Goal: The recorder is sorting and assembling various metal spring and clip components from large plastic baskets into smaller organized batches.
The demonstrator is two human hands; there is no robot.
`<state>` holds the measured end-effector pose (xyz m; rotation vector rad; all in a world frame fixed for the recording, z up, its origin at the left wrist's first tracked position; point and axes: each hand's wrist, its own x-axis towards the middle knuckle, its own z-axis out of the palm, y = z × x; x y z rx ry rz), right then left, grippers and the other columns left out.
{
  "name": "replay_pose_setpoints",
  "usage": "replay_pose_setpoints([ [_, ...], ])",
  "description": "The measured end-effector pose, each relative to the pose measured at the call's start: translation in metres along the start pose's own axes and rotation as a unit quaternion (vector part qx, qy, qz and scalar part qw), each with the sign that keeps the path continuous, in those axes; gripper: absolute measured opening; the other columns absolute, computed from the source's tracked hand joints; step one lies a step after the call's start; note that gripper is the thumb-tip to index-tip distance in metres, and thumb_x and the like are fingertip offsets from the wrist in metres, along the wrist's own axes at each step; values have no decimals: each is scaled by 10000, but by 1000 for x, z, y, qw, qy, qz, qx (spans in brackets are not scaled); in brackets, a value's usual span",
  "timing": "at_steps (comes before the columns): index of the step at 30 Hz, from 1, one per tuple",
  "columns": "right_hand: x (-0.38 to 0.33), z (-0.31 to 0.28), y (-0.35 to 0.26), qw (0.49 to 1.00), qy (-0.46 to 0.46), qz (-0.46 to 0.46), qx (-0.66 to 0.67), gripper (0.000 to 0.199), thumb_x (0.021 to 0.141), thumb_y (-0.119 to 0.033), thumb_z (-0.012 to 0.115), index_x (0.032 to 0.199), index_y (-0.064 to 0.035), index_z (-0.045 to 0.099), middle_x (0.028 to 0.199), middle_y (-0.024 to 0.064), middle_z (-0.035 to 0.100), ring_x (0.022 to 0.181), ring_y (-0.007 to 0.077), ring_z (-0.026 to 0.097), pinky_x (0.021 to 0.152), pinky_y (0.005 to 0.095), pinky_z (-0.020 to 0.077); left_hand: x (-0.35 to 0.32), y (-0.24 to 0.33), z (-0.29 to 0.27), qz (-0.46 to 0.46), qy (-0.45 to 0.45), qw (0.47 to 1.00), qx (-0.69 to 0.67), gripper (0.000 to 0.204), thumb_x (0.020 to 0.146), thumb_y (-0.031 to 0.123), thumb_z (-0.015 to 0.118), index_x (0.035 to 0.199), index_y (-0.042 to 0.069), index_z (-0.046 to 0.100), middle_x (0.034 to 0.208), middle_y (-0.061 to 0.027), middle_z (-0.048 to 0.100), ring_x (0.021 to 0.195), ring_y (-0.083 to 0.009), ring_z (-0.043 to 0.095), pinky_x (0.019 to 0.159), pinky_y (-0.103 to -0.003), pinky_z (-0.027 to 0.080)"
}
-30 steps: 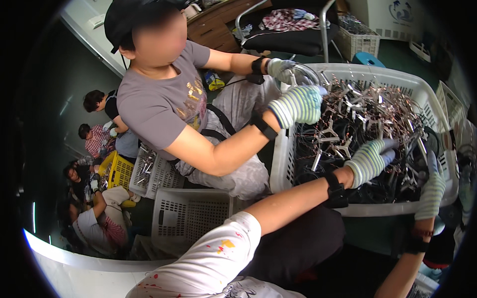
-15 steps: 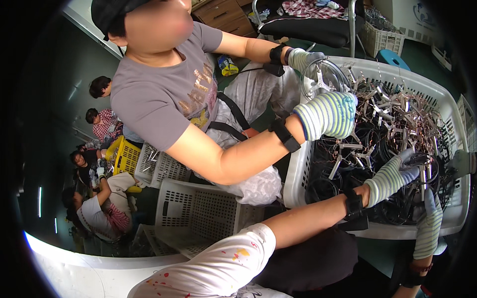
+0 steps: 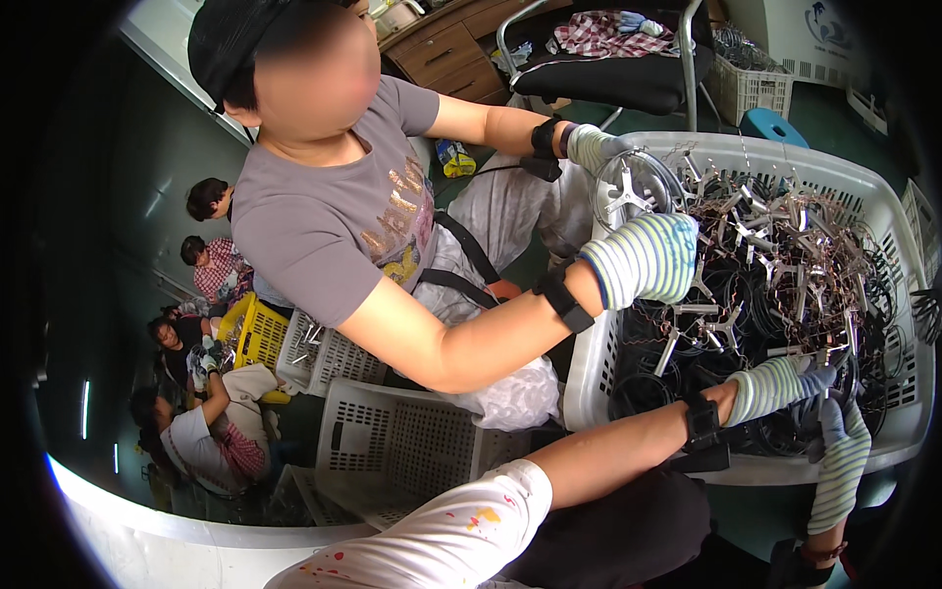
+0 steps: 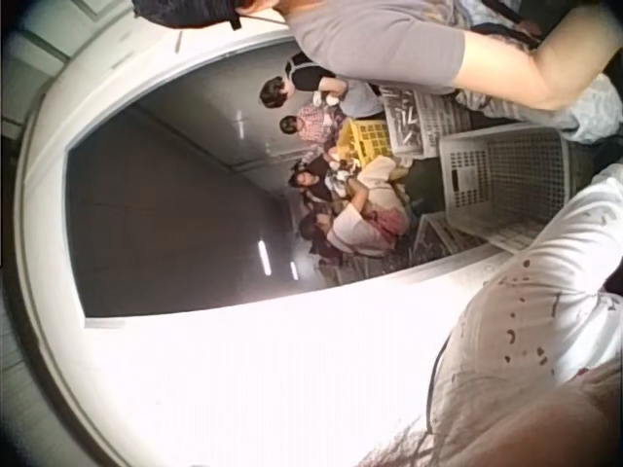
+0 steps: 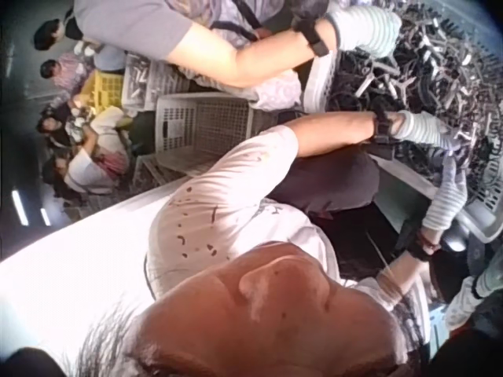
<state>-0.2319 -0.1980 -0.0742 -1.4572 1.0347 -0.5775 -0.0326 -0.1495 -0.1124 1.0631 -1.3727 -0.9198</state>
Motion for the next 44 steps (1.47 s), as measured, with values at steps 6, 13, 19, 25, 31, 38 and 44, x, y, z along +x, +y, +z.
replay_pose_setpoints([
  [6,-11,21,-8,999,22,-45,-22,238,1007,-246,663,1147,-58,705,765,-15,657,496,16,461,426,194,325,-14,14,1,-76,78,964,-244,526,970,175,690,1433,-4,515,1178,-82,639,1096,-168,557,1022,-312,469],
  [13,-41,57,-76,999,21,34,-7,272,968,-349,680,1025,-86,719,794,-49,638,634,38,542,537,225,410,-31,56,-28,-25,47,988,-145,332,1022,195,617,1299,12,613,1122,-47,680,1013,-144,630,914,-298,534],
  [19,-40,55,-73,999,-34,37,-4,303,978,-337,707,1073,-51,739,779,-24,685,601,50,579,558,217,460,-29,59,-35,-101,85,971,-198,417,967,242,730,1307,15,649,1124,-20,701,1019,-85,619,937,-246,499],
  [25,-41,37,-54,994,-5,34,-102,265,973,-286,701,1013,-29,749,704,-19,656,575,59,562,534,246,459,-28,61,-16,-124,52,979,-150,366,955,125,729,1295,14,657,1092,-18,721,980,-75,634,909,-236,516],
  [31,-36,35,-54,996,30,26,-79,267,972,-286,679,993,-32,758,676,-21,631,559,69,558,533,265,458,-37,50,-34,-20,70,997,6,362,973,-16,632,1334,-6,609,1187,-68,723,1106,-117,667,994,-272,534],
  [38,-27,23,-62,998,21,53,-34,284,985,-285,649,1025,-21,747,767,18,722,547,80,585,528,255,478,-33,41,-38,-105,114,988,-25,230,972,137,688,1176,32,700,1034,-40,734,917,-110,648,845,-281,513],
  [44,-21,2,-66,994,65,52,-69,255,990,-312,664,1059,-79,742,811,1,741,527,63,592,463,232,451,-33,49,-62,-121,233,891,369,236,974,221,696,1160,77,708,1047,-116,759,887,-232,696,887,-334,527],
])
